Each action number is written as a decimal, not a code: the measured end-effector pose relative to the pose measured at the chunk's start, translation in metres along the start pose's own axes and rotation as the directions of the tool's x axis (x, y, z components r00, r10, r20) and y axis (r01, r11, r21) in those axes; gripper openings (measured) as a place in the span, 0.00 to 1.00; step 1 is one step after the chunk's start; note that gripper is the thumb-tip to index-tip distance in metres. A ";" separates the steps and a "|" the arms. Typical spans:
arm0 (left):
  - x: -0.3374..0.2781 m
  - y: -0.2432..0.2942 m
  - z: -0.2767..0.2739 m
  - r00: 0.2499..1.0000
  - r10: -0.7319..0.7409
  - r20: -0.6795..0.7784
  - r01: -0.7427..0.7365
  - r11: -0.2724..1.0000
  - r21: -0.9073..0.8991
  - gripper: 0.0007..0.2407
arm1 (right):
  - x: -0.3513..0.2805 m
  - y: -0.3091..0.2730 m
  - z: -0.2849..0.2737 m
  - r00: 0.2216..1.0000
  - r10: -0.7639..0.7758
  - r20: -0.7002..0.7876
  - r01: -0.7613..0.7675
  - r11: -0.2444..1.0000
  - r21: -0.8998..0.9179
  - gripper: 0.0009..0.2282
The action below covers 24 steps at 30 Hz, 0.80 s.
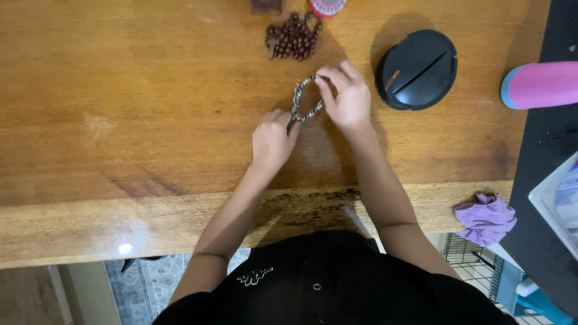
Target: Arranging religious icons like a crucifix and statue, then handling prayer beads on a wooden desk.
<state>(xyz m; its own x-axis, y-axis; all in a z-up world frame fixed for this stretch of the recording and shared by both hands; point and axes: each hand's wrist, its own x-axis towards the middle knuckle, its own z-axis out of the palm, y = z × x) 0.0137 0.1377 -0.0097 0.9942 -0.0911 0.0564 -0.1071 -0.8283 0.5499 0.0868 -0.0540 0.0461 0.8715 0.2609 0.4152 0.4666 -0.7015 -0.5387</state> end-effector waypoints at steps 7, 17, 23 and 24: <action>0.043 0.038 -0.039 0.994 0.027 -0.111 -0.045 0.985 -0.169 0.09 | 0.031 0.019 0.009 0.986 0.005 -0.165 -0.032 0.986 -0.161 0.03; 0.080 0.051 0.009 0.944 0.105 -0.313 -0.093 0.994 0.054 0.07 | 0.051 0.026 0.018 0.973 0.044 -0.225 -0.043 0.999 0.008 0.08; 0.078 0.056 0.006 0.944 0.066 -0.323 -0.048 0.997 0.062 0.07 | 0.027 0.002 -0.004 0.972 0.079 -0.222 -0.074 0.997 0.032 0.16; 0.077 0.056 0.005 0.949 0.053 -0.310 -0.045 0.998 0.033 0.07 | 0.019 -0.005 -0.013 0.962 0.048 -0.271 -0.045 0.999 0.017 0.14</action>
<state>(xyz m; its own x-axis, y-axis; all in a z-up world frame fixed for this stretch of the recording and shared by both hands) 0.0839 0.0813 0.0215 0.9392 0.0408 0.3409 -0.1518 -0.8412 0.5189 0.0995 -0.0540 0.0659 0.8196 0.0377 0.5717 0.4291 -0.7015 -0.5690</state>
